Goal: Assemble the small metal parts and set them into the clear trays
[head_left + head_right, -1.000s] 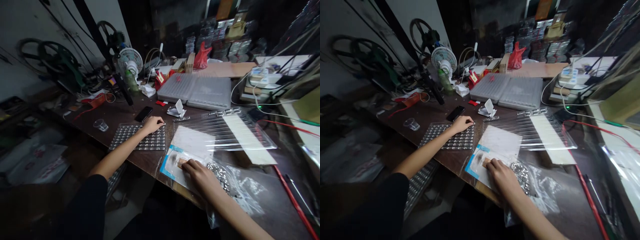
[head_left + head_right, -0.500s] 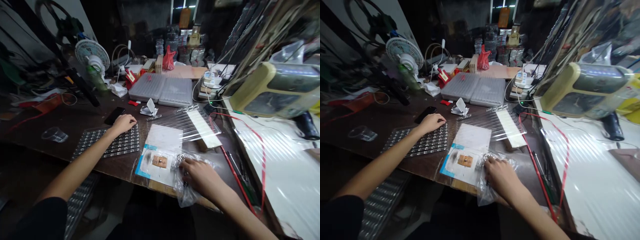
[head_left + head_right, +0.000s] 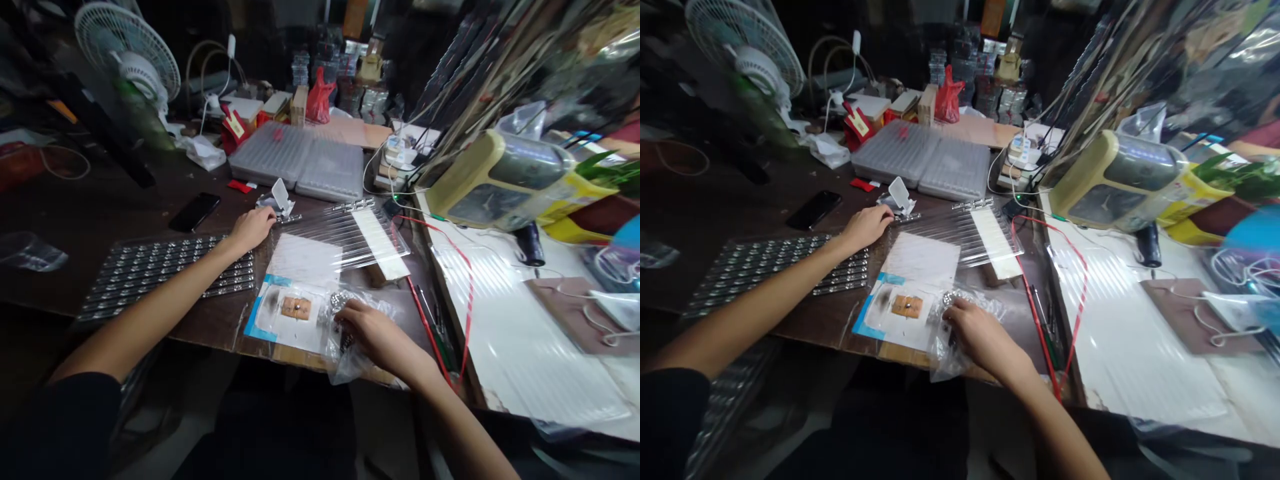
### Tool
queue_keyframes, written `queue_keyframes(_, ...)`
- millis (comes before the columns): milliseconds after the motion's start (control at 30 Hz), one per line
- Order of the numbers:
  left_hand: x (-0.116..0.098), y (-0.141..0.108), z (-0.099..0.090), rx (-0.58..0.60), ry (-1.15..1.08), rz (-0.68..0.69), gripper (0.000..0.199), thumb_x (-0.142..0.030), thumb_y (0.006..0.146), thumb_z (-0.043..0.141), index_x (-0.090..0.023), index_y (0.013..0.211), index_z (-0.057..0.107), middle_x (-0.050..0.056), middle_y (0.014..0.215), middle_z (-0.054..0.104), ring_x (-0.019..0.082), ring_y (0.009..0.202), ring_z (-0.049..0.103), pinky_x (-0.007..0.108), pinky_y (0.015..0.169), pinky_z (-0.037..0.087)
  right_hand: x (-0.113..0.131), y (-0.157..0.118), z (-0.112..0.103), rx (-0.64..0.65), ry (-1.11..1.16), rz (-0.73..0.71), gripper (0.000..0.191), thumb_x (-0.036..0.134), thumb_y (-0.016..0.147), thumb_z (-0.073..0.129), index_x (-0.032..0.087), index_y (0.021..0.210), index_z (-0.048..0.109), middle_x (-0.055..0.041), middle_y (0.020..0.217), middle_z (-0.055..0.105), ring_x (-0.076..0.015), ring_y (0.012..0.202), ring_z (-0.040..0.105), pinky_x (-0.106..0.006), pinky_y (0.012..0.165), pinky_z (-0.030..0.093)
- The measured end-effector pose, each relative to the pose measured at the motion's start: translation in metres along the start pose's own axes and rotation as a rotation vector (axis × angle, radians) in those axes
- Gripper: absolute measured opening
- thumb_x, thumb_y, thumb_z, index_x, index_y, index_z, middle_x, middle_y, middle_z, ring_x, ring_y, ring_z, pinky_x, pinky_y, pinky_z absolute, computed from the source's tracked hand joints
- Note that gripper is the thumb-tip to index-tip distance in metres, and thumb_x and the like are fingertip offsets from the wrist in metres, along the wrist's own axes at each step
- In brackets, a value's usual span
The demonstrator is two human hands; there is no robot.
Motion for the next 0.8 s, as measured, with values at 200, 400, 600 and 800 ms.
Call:
queue_keyframes(200,-0.029,-0.066,0.006,0.025,-0.905,-0.143,0.018,-0.033,0.083,0.058,-0.017,0.086,0.052,0.006,0.083,0.069,0.018,0.080,0.067,0.034,0.081,0.054,0.009,0.038,0.001,-0.153,0.175,-0.114,0.026,0.013,0.097,0.043,0.016,0.108,0.066,-0.0098,0.103,0.065,-0.0174,0.086,0.062,-0.028,0.078,0.048)
queue_keyframes(400,-0.050,-0.129,0.021,0.079,-0.942,-0.249,0.013,-0.031,0.088,0.049,-0.020,0.090,0.055,0.001,0.081,0.065,0.015,0.074,0.064,0.027,0.072,0.053,0.015,0.069,0.038,-0.134,0.253,-0.123,0.030,0.013,0.094,0.047,0.020,0.109,0.072,-0.0080,0.104,0.069,-0.0167,0.089,0.067,-0.026,0.082,0.051)
queue_keyframes(600,-0.057,-0.157,0.026,0.037,-0.702,-0.125,0.014,-0.031,0.087,0.064,-0.019,0.095,0.063,0.003,0.090,0.072,0.017,0.082,0.068,0.027,0.076,0.054,0.015,0.065,0.044,-0.202,0.300,-0.112,0.023,0.016,0.091,0.053,0.020,0.102,0.073,-0.0073,0.100,0.072,-0.0170,0.087,0.068,-0.027,0.079,0.052)
queue_keyframes(800,-0.065,-0.161,0.022,0.049,-0.633,0.034,0.010,-0.029,0.086,0.070,-0.020,0.090,0.071,0.002,0.092,0.075,0.018,0.085,0.070,0.027,0.078,0.054,0.008,0.064,0.037,-0.335,0.343,-0.029,0.020,0.011,0.086,0.052,0.018,0.093,0.070,-0.0063,0.092,0.070,-0.0163,0.084,0.066,-0.027,0.077,0.051)
Point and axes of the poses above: each hand's wrist, its own y-axis towards the middle knuckle, its own z-axis out of the palm, x = y × z, the point moved 5 cm from there along y, towards the middle knuckle
